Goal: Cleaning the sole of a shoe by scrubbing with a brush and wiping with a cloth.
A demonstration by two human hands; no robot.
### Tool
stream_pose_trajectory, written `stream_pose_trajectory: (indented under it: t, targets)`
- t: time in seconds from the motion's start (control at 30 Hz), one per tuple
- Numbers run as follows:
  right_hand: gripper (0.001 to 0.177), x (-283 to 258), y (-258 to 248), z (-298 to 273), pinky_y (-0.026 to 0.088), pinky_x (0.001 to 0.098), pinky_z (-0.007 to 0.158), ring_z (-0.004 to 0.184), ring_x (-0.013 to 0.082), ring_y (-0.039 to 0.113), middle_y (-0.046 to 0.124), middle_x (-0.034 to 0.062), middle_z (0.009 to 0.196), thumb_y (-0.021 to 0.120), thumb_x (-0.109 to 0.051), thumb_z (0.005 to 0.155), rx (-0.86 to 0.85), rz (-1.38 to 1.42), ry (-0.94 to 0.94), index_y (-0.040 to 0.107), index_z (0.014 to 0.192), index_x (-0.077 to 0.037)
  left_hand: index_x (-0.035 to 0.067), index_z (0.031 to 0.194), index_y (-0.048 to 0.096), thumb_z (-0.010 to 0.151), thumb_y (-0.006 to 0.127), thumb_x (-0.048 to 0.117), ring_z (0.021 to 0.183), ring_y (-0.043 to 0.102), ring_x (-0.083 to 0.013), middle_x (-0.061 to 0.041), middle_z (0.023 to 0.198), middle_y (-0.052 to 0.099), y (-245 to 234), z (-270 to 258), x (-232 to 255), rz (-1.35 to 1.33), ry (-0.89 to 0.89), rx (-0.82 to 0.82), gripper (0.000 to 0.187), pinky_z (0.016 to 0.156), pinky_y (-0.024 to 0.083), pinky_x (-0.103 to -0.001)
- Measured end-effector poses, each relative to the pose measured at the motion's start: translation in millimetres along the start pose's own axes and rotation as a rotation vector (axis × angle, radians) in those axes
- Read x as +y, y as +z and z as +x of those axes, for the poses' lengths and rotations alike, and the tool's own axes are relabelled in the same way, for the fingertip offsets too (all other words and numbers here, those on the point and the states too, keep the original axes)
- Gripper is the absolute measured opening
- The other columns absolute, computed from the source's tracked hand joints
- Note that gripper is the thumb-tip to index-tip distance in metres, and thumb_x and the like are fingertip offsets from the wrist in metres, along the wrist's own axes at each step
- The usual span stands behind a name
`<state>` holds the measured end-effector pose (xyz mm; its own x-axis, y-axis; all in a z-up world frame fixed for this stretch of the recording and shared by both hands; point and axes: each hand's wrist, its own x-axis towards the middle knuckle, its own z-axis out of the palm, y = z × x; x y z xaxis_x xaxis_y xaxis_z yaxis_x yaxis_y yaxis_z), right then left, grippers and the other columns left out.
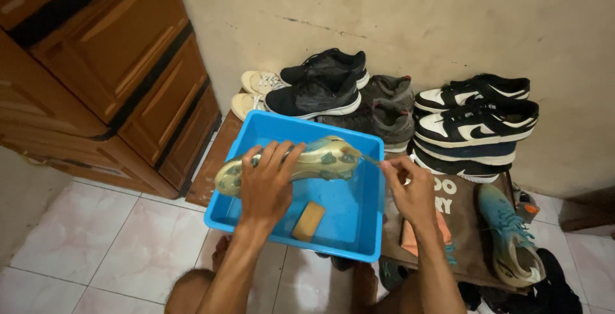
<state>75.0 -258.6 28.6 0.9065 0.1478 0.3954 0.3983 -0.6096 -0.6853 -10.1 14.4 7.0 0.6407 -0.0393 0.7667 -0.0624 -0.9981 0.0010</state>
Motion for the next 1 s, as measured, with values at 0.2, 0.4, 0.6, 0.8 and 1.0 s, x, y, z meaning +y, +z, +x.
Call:
stream_pose_trajectory:
  t: [0.2, 0.4, 0.6, 0.8, 1.0]
  targets:
    - [0.016, -0.3, -4.1, 3.2, 0.053, 0.0370, 0.066, 0.057, 0.0220, 0.058, 0.070, 0.0101, 0.067, 0.071, -0.025, 0.099, -0.001, 0.024, 0.044, 0.078, 0.090, -0.013, 0.024, 0.137, 0.064, 0.068, 0.086, 0.000, 0.128, 0.056, -0.0171, 0.000, 0.130, 0.063, -6.3, 4.1, 1.4, 0.023, 0.029, 0.101, 0.076, 0.117, 0.038, -0.043]
    - [0.014, -11.2, 4.4, 0.7, 0.049, 0.0307, 0.062, 0.058, 0.0156, 0.053, 0.061, 0.0061, 0.059, 0.072, -0.022, 0.097, -0.032, 0.173, 0.054, 0.078, 0.089, -0.011, 0.025, 0.133, 0.068, 0.081, 0.076, -0.002, 0.125, 0.058, -0.0152, 0.002, 0.129, 0.065, -5.9, 3.8, 1.0, 0.045, 0.044, 0.176, 0.060, 0.117, 0.036, -0.042]
    - [0.012, -12.6, 5.8, 1.1, 0.049, 0.0314, 0.060, 0.060, 0.0161, 0.052, 0.060, 0.0077, 0.060, 0.072, -0.021, 0.097, -0.040, 0.189, 0.064, 0.078, 0.090, -0.013, 0.023, 0.137, 0.066, 0.085, 0.072, -0.004, 0.125, 0.059, -0.0168, -0.001, 0.130, 0.065, -9.9, 4.1, 2.2, -0.006, 0.031, 0.210, 0.059, 0.114, 0.038, -0.043]
    - [0.024, -16.1, 0.9, 5.2, 0.049, 0.0353, 0.061, 0.061, 0.0183, 0.049, 0.058, 0.0095, 0.060, 0.068, -0.026, 0.102, -0.014, 0.293, 0.120, 0.075, 0.089, -0.008, 0.027, 0.142, 0.066, 0.056, 0.092, 0.007, 0.122, 0.062, -0.0201, 0.003, 0.130, 0.067, -5.8, 0.4, 1.4, -0.224, -0.152, 0.130, 0.092, 0.110, 0.037, -0.049]
    - [0.022, -16.6, 6.9, 4.9, 0.047, 0.0312, 0.061, 0.062, 0.0151, 0.049, 0.055, 0.0057, 0.061, 0.068, -0.024, 0.102, 0.011, 0.338, 0.121, 0.075, 0.089, -0.009, 0.019, 0.141, 0.067, 0.057, 0.095, 0.004, 0.120, 0.062, -0.0276, -0.003, 0.125, 0.069, -24.3, 11.6, 8.0, -0.506, -0.374, -0.169, 0.090, 0.103, 0.035, -0.056]
